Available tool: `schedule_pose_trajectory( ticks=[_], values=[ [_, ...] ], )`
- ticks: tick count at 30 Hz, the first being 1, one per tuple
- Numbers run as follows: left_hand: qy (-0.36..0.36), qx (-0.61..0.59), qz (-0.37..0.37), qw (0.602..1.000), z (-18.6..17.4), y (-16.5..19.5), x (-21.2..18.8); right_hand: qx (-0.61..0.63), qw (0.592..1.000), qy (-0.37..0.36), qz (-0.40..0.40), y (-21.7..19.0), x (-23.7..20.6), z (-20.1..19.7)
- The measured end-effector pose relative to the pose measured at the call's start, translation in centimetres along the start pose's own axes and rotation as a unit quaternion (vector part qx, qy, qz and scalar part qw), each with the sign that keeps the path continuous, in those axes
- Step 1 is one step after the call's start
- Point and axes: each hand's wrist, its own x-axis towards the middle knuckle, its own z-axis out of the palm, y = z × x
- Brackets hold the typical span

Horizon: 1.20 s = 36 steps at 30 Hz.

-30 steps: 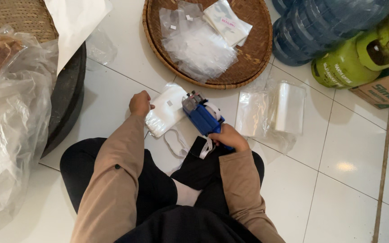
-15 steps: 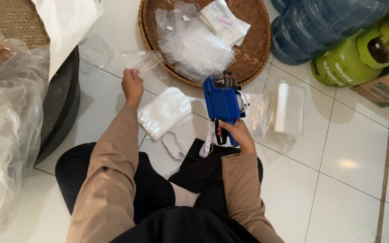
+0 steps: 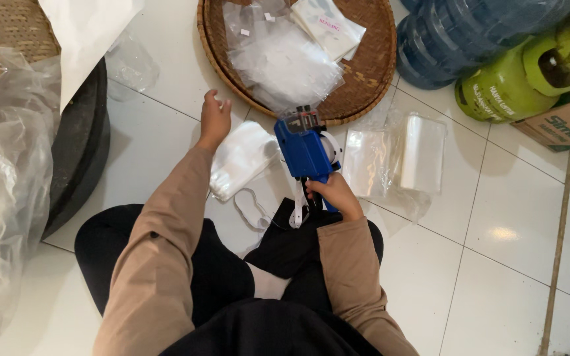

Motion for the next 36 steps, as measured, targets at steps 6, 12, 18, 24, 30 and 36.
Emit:
schedule_pose_trajectory(
  ticks=[6, 12, 18, 24, 30, 36],
  values=[
    [-0.187, 0.274, -0.072, 0.941, -4.5, -4.3, -5.0, -0.155, 0.987, 0.011, -0.030, -0.7, 0.6, 4.8],
    [-0.159, 0.306, -0.041, 0.938, -3.7, -5.4, -4.7, -0.284, 0.958, 0.013, -0.040, -2.0, 1.1, 9.0],
    [-0.120, 0.287, -0.040, 0.949, -3.3, -6.0, -5.5, -0.319, 0.947, 0.006, -0.035, -1.5, 1.9, 10.1],
    [-0.105, 0.268, -0.054, 0.956, -3.3, -5.3, -6.1, -0.337, 0.939, -0.060, 0.033, -2.5, 0.1, 6.5],
    [-0.097, 0.210, -0.041, 0.972, -4.6, -4.8, -5.8, -0.175, 0.980, -0.083, 0.053, -2.5, -2.0, 2.4],
    [0.139, 0.094, -0.074, 0.983, -5.0, -3.6, -3.0, 0.030, 0.999, 0.000, -0.011, -1.8, -1.2, 0.2]
  ],
)
